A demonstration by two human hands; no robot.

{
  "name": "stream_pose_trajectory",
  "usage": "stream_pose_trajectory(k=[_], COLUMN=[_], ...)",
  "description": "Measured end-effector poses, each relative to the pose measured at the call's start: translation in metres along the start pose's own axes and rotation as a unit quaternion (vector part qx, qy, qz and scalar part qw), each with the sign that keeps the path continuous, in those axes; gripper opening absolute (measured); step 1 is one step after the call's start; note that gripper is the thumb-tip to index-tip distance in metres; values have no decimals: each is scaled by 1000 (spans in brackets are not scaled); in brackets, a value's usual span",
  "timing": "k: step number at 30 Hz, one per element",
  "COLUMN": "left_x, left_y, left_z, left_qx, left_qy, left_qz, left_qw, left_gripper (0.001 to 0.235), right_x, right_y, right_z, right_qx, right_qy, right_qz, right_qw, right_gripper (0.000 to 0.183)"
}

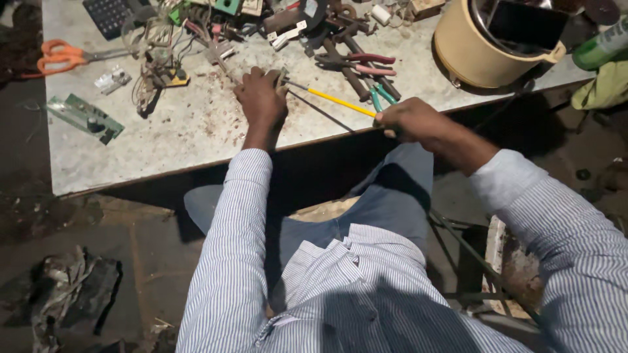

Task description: The person uses pliers and a screwdriver to manipulate a small electronic component on a cluttered workbench. They repeatedly pry and adjust the component, then inspect it by hand.

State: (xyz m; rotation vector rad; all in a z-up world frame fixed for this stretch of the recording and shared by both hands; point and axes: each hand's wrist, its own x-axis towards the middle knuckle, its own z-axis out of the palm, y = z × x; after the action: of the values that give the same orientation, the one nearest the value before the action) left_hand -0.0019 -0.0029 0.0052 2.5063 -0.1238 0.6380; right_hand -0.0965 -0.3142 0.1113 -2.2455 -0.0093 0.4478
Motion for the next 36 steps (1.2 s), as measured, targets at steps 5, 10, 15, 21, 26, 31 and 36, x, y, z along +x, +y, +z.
stream_pose_trajectory(k=[5,10,15,21,26,31,36], left_x=[2,4,0,5,0,3,3], left_y=[1,-1,-4,-1,0,0,3], left_z=[2,5,3,3,1,-3,-2], left_qx=[20,-12,-21,-31,-25,-19,-7], left_qy=[1,-15,-9,5,1,18,-18], left_qz=[7,-26,-15,-10,-23,-22,-35], left_qw=[1000,999,1000,999,999,999,999], left_gripper=[36,34,34,35,33,31,31], right_x=[-28,-28,0,-16,-36,-8,25], right_y=[-3,-2,5,-3,-15,-6,9], right_z=[13,19,2,4,7,-19,-44], right_qx=[-563,-335,141,-284,-497,-96,46], right_qy=[222,260,-23,170,258,138,-41], right_qz=[-346,-355,51,-194,-354,-270,86], right_qw=[717,833,988,923,749,948,994], right_gripper=[23,30,29,24,31,37,37])
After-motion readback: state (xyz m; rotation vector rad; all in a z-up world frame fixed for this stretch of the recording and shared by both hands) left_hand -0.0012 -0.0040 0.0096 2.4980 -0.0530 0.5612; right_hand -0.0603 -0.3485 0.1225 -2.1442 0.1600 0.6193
